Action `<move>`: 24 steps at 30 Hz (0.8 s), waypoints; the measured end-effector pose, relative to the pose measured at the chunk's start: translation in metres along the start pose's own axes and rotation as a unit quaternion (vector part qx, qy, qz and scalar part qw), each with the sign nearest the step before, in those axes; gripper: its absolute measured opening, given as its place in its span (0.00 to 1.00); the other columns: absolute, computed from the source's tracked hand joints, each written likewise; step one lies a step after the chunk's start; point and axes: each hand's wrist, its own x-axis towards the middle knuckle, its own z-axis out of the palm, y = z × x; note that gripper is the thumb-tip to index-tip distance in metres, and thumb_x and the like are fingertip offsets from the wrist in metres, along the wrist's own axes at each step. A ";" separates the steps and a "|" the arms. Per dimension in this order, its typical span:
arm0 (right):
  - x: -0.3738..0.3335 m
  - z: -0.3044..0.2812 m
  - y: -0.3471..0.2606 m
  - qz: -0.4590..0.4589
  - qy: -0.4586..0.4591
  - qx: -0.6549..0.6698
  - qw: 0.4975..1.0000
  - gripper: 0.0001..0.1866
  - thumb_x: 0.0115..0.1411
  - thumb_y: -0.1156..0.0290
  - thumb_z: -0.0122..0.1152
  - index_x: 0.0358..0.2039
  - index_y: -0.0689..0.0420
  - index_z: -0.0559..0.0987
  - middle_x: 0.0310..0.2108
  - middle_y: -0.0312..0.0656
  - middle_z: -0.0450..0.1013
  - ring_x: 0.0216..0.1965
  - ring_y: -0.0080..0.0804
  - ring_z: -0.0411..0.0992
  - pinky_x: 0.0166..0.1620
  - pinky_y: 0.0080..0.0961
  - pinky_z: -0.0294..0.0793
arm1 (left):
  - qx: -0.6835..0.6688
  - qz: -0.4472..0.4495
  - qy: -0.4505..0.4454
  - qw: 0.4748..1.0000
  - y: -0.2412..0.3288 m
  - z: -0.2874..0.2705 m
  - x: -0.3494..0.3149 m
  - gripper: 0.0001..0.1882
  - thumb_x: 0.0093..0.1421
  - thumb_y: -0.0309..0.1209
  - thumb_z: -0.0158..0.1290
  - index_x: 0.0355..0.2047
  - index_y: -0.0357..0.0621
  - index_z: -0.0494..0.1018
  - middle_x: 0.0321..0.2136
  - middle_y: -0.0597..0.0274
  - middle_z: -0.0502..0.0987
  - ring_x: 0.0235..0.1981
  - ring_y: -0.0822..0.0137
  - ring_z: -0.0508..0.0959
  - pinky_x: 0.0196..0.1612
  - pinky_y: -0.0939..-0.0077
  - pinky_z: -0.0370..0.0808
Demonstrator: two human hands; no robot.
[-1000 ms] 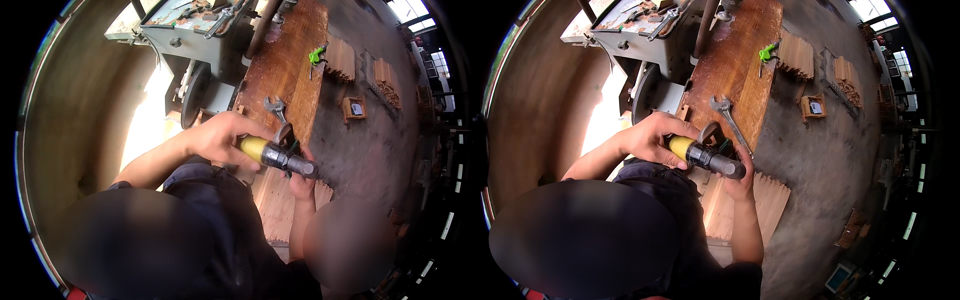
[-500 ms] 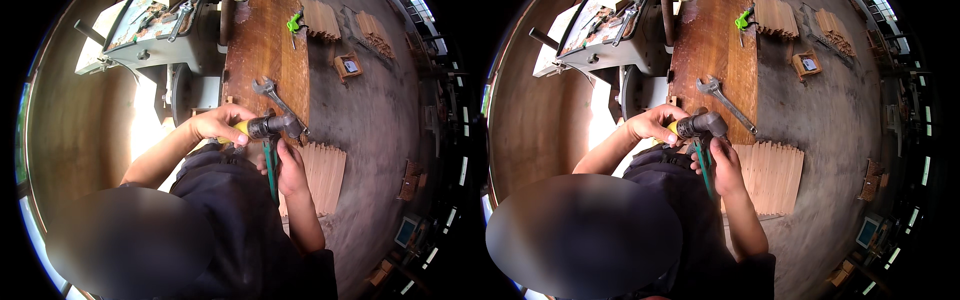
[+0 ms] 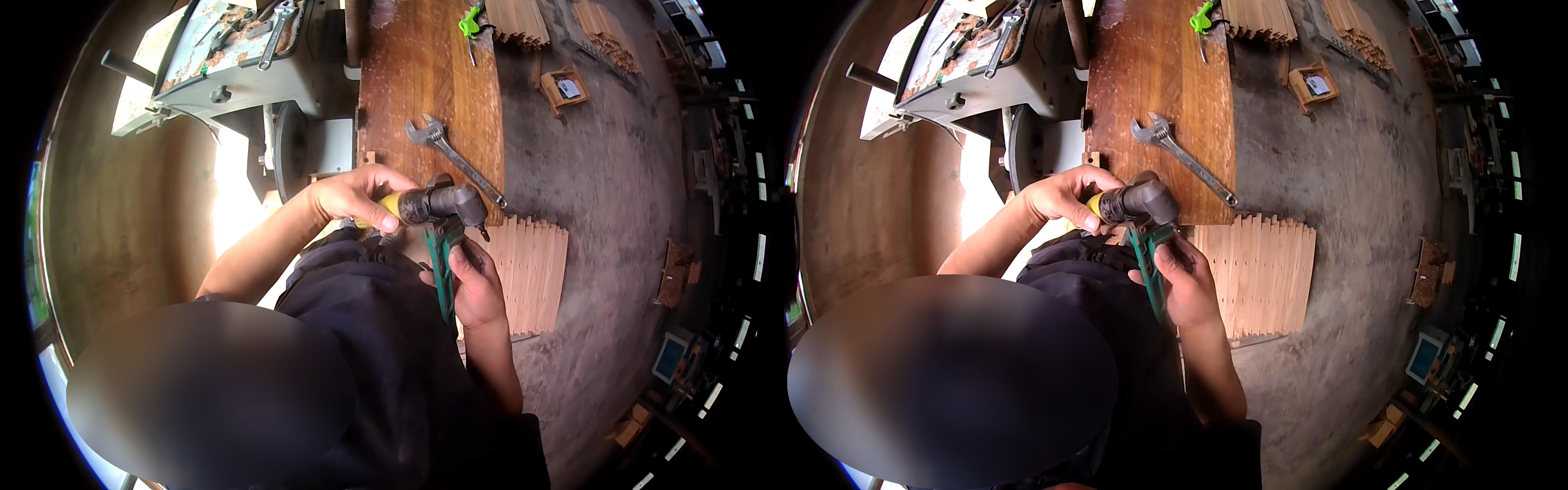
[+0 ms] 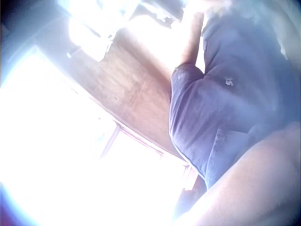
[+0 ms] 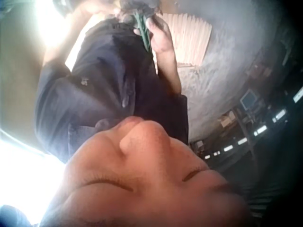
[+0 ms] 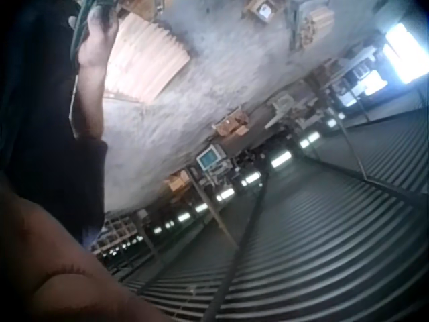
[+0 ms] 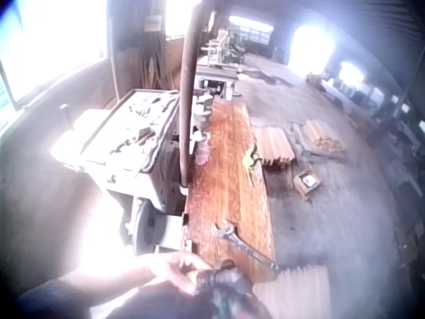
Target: The person walks through a workshop carrying a yellow pneumatic tool, then uses a wrench and a green clamp to tighten and adjust the tool's head while standing at a workbench.
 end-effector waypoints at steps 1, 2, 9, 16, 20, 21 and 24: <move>0.001 -0.004 0.005 0.001 0.012 0.014 1.000 0.20 0.76 0.61 0.54 0.60 0.61 0.74 0.46 0.45 0.81 0.43 0.31 0.82 0.44 0.34 0.88 | -0.006 -0.002 -0.005 1.000 -0.001 -0.001 0.002 0.30 0.56 0.27 0.72 0.58 0.30 0.76 0.40 0.65 0.82 0.37 0.74 0.80 0.42 0.76 0.78; 0.001 -0.007 0.009 0.002 0.022 0.027 0.999 0.20 0.76 0.61 0.53 0.60 0.61 0.74 0.46 0.45 0.81 0.42 0.31 0.82 0.44 0.34 0.87 | -0.010 -0.006 -0.014 1.000 0.000 -0.002 0.003 0.31 0.56 0.27 0.72 0.58 0.30 0.76 0.40 0.65 0.82 0.38 0.74 0.80 0.43 0.76 0.78; -0.008 0.001 0.004 0.053 0.002 0.033 0.998 0.22 0.77 0.56 0.50 0.57 0.62 0.76 0.45 0.48 0.82 0.42 0.37 0.83 0.41 0.33 0.87 | 0.015 -0.013 -0.022 1.000 0.003 0.003 0.002 0.31 0.56 0.25 0.72 0.59 0.30 0.75 0.43 0.65 0.82 0.41 0.74 0.80 0.46 0.76 0.79; -0.017 0.005 -0.004 -0.018 0.026 0.006 0.999 0.23 0.74 0.54 0.58 0.51 0.64 0.75 0.42 0.45 0.80 0.39 0.33 0.81 0.39 0.32 0.86 | 0.057 -0.007 -0.007 0.998 0.005 0.005 0.000 0.30 0.57 0.26 0.72 0.58 0.31 0.76 0.42 0.65 0.82 0.40 0.75 0.79 0.44 0.78 0.78; -0.019 0.012 0.003 0.009 0.084 -0.113 0.990 0.21 0.78 0.54 0.48 0.50 0.62 0.75 0.39 0.45 0.80 0.32 0.29 0.80 0.34 0.27 0.83 | 0.045 -0.014 0.010 0.999 -0.004 0.007 0.000 0.28 0.57 0.27 0.71 0.57 0.32 0.77 0.39 0.66 0.81 0.36 0.76 0.79 0.39 0.78 0.77; -0.017 0.009 0.011 0.006 0.083 -0.181 0.980 0.23 0.80 0.53 0.43 0.50 0.62 0.75 0.36 0.44 0.79 0.28 0.27 0.78 0.30 0.23 0.78 | 0.044 -0.018 0.019 0.999 -0.005 0.011 0.002 0.27 0.58 0.27 0.71 0.56 0.32 0.77 0.37 0.67 0.81 0.35 0.76 0.79 0.38 0.78 0.76; -0.014 -0.009 0.028 -0.018 0.080 -0.113 0.990 0.23 0.77 0.52 0.51 0.48 0.63 0.75 0.31 0.38 0.75 0.22 0.21 0.71 0.24 0.21 0.69 | 0.059 -0.007 0.056 0.997 -0.016 0.017 0.004 0.24 0.60 0.28 0.70 0.55 0.33 0.78 0.34 0.67 0.81 0.32 0.76 0.78 0.37 0.79 0.75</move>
